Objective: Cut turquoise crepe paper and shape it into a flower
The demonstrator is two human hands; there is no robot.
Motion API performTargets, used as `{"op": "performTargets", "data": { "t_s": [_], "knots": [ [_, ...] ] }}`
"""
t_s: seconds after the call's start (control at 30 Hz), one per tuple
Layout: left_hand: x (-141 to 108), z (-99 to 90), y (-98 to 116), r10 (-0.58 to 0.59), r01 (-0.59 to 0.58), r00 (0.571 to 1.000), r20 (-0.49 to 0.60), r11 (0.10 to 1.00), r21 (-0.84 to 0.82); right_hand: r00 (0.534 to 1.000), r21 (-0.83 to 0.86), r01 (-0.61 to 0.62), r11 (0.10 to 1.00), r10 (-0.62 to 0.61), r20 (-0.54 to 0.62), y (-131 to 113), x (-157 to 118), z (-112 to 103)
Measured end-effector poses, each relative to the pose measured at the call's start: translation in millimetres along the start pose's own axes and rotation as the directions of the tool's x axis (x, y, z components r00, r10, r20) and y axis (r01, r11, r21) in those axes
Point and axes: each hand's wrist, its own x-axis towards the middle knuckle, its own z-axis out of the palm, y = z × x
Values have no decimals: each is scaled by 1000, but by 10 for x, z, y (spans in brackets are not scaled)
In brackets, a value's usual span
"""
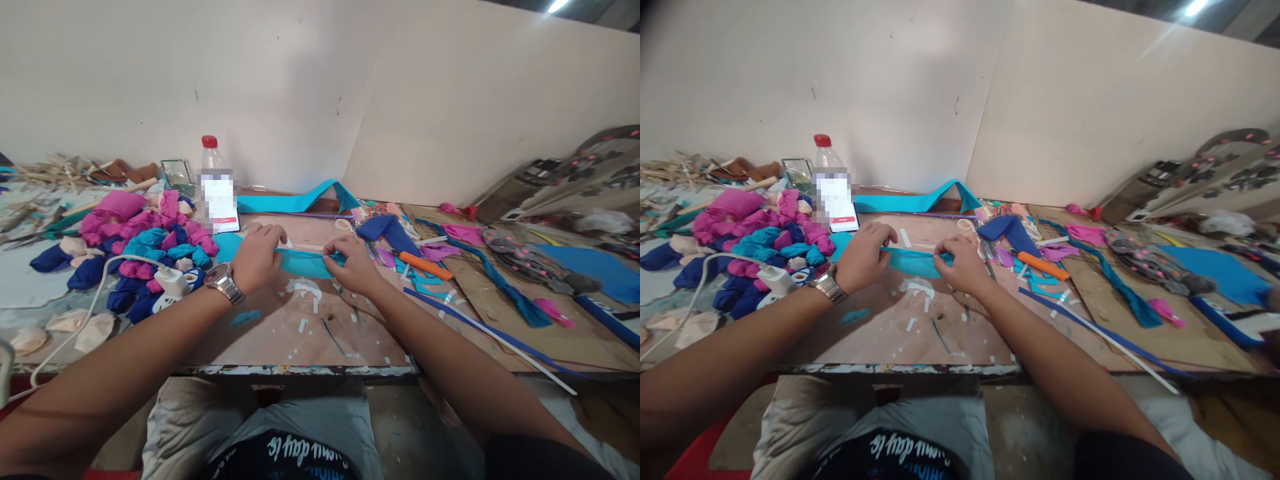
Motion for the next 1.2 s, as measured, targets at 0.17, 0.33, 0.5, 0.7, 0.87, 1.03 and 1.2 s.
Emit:
{"op": "performTargets", "data": {
  "t_s": [0.17,0.33,0.5,0.7,0.87,1.03,1.2],
  "knots": [
    [7,-8,6,-27,27,999,21,1000,0,1000,1,6,1000,-6,19,4,-8,14],
    [-11,-13,39,15,-14,1000,11,999,-29,998,13,5,1000,-6,60,-8,-8,2],
    [-69,-8,127,63,-45,969,237,996,-80,977,82,98,992,-111,184,-75,-19,-5],
    [-91,18,199,82,-64,906,415,996,-57,945,137,159,978,-190,265,-142,-50,26],
    [-59,-5,196,98,-1,885,454,978,-208,933,145,163,976,-200,299,-141,-56,27],
    [-43,-13,168,108,77,854,509,941,-329,933,136,167,977,-201,300,-145,-53,-8],
    [-48,8,148,105,102,854,510,927,-360,925,202,202,959,-254,283,-177,-41,-28]
  ]
}}
